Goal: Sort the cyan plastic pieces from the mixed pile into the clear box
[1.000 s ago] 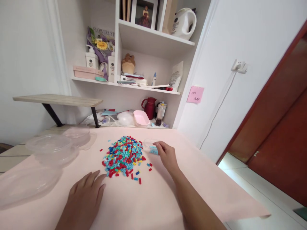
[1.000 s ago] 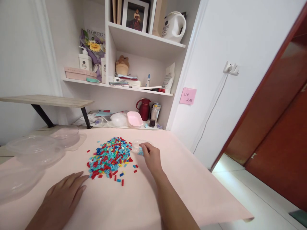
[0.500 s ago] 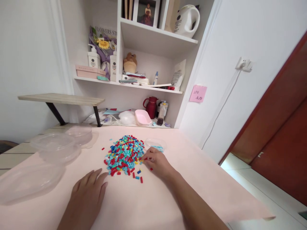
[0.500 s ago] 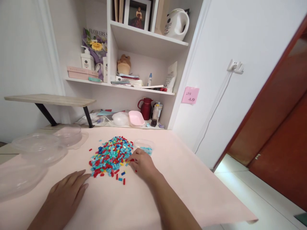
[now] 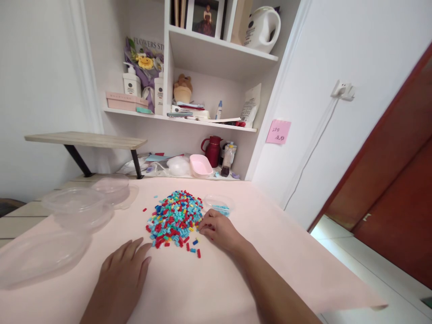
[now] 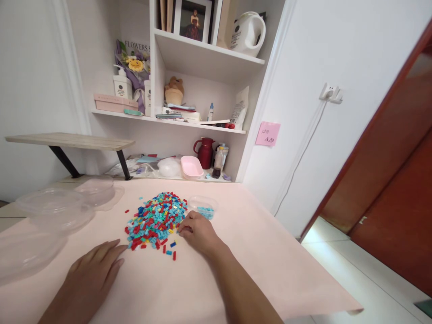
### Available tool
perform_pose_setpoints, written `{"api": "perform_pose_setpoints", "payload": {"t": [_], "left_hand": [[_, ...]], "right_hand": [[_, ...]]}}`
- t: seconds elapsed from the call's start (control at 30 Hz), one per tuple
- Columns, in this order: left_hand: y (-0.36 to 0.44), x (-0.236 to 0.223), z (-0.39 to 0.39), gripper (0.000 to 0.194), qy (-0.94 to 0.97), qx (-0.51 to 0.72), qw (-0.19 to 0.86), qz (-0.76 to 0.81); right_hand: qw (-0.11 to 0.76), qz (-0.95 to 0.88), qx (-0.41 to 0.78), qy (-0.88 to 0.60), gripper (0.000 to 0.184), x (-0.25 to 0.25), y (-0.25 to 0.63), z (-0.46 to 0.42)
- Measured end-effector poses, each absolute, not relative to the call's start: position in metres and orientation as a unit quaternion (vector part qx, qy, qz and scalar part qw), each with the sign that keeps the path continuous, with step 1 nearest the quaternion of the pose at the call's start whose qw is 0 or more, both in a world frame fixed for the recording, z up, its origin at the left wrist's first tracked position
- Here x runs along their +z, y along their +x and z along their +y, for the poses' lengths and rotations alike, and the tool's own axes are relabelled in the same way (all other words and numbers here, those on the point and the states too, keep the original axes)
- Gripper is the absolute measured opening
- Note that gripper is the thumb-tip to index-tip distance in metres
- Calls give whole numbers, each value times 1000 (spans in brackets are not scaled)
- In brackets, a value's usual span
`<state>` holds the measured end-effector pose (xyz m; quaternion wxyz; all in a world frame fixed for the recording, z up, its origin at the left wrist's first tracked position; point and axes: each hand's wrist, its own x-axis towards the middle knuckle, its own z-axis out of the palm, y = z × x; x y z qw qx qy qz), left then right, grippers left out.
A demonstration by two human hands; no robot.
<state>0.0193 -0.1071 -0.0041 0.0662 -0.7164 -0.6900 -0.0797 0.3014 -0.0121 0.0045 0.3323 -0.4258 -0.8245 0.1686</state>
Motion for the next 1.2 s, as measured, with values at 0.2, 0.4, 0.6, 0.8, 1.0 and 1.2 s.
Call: {"api": "perform_pose_setpoints", "payload": {"t": [0.2, 0.4, 0.6, 0.8, 1.0, 1.2], "left_hand": [[19, -3, -107, 47, -718, -77, 63, -689], [19, -2, -107, 49, -714, -52, 60, -696], [18, -4, -107, 48, -712, -52, 62, -698], [19, -3, -105, 48, -708, -32, 62, -702], [15, -7, -100, 46, -702, -18, 70, -709], [15, -7, -97, 45, -700, -17, 64, -711]], "right_hand": [[309, -834, 171, -424, 14, 6, 298, -14], [331, -820, 179, -431, 11, 10, 299, -17], [326, -830, 146, -428, 25, 4, 300, -13], [337, -824, 150, -431, 15, 1, 298, -11], [444, -774, 133, -432, 12, 10, 303, -7], [578, -628, 34, -520, 19, 16, 326, 5]]}}
